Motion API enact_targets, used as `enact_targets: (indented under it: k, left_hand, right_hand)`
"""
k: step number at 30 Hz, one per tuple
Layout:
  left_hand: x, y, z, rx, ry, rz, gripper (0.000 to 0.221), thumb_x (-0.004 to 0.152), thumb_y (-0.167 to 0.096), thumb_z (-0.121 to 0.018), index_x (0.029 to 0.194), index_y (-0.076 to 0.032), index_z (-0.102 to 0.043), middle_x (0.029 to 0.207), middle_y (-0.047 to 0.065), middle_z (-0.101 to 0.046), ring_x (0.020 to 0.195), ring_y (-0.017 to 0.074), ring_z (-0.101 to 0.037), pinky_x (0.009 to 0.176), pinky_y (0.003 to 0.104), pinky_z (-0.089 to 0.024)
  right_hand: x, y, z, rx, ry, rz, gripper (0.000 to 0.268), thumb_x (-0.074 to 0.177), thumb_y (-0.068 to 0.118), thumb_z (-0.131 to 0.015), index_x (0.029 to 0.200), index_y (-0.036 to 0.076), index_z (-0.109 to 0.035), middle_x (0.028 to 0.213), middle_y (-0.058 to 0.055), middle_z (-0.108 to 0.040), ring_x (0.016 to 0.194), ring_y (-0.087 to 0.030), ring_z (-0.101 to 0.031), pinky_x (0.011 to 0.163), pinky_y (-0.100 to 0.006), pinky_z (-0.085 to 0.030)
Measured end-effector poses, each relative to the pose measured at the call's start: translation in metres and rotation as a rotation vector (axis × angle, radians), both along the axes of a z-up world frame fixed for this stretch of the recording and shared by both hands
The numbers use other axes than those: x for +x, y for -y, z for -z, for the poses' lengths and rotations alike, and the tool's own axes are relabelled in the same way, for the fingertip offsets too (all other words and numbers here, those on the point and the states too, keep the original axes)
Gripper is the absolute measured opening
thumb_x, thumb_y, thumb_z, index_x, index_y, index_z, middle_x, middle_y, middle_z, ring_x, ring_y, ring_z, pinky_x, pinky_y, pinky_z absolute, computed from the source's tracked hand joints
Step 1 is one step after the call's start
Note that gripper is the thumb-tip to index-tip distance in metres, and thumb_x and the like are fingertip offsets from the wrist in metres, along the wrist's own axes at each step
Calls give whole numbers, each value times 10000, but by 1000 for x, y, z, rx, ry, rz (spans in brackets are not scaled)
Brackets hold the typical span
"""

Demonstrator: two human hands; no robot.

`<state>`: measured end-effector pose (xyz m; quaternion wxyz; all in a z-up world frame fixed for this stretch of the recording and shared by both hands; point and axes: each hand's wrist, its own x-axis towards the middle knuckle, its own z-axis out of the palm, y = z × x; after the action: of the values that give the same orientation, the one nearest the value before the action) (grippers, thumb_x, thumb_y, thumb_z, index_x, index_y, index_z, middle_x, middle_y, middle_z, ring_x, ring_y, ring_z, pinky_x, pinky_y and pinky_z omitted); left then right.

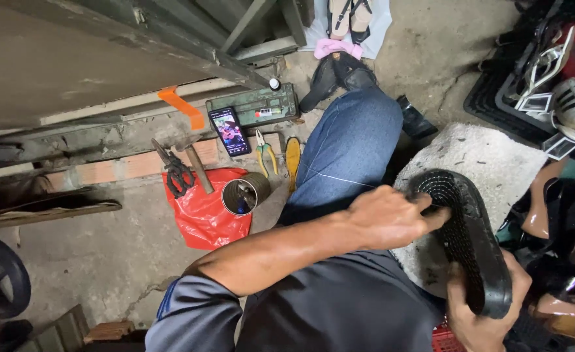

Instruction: Hand-stitching the sole of a shoe using a needle and thread in a repair shop.

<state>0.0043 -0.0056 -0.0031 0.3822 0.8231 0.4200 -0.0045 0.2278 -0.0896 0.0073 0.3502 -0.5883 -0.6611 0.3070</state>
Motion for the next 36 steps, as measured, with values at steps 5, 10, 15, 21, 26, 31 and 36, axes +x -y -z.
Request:
enact_targets:
  k: [5,10,15,21,26,31,36]
  left_hand:
    - [2,-1,-1,-176,207,-223,642,850,18,-406,1422,-207,-592,1271,299,-615,835,241,-622,611,481,-503]
    - [3,1,8,-116,196,-180,599,862,-50,-627,1447,-169,-581,1341,362,-606,1367,408,-572,918,692,-525]
    - [-27,11,-5,51,203,-262,171,954,-125,-518,1120,-161,-528,951,154,-660,772,472,-661,551,616,-433]
    - [-30,26,-5,62,170,-281,291,807,68,-506,1069,-54,-534,911,192,-672,921,443,-636,748,528,-486]
    - [-35,33,0,165,330,-306,157,993,-52,-486,847,-93,-446,701,121,-530,611,353,-480,741,438,-441]
    - [-42,36,4,253,290,-299,98,917,-34,-570,931,-95,-495,795,125,-574,754,366,-542,611,507,-396]
    - [-42,35,7,340,186,-270,226,828,42,-603,1015,-73,-549,862,135,-624,785,357,-584,714,460,-449]
  right_hand:
    - [9,3,11,31,19,-14,586,882,-55,-719,1391,-139,-441,1298,-295,-533,1165,-367,-547,1079,-437,-446]
    - [3,10,13,54,31,20,556,910,-46,-703,1374,-178,-426,1271,-309,-517,1125,-379,-546,1014,-429,-464]
    - [-5,34,33,5,-3,-12,910,696,112,-850,1445,-93,-375,1330,-274,-517,1180,-333,-567,1086,-398,-452]
    - [19,-7,-1,-357,110,-514,885,660,239,-754,1459,0,-459,1581,-218,-475,1476,-353,-466,1198,-447,-368]
    - [-6,-40,-28,140,416,-345,296,974,65,-688,1248,-46,-676,1397,-213,-672,1229,-351,-628,1131,-455,-450]
    - [-25,-49,-9,152,593,-402,342,925,251,-769,1235,111,-723,1512,-144,-589,1197,-443,-526,884,-500,-531]
    - [-19,-51,-40,-273,49,-364,125,959,110,-616,968,24,-706,1361,-166,-675,1299,-275,-612,1135,-418,-428]
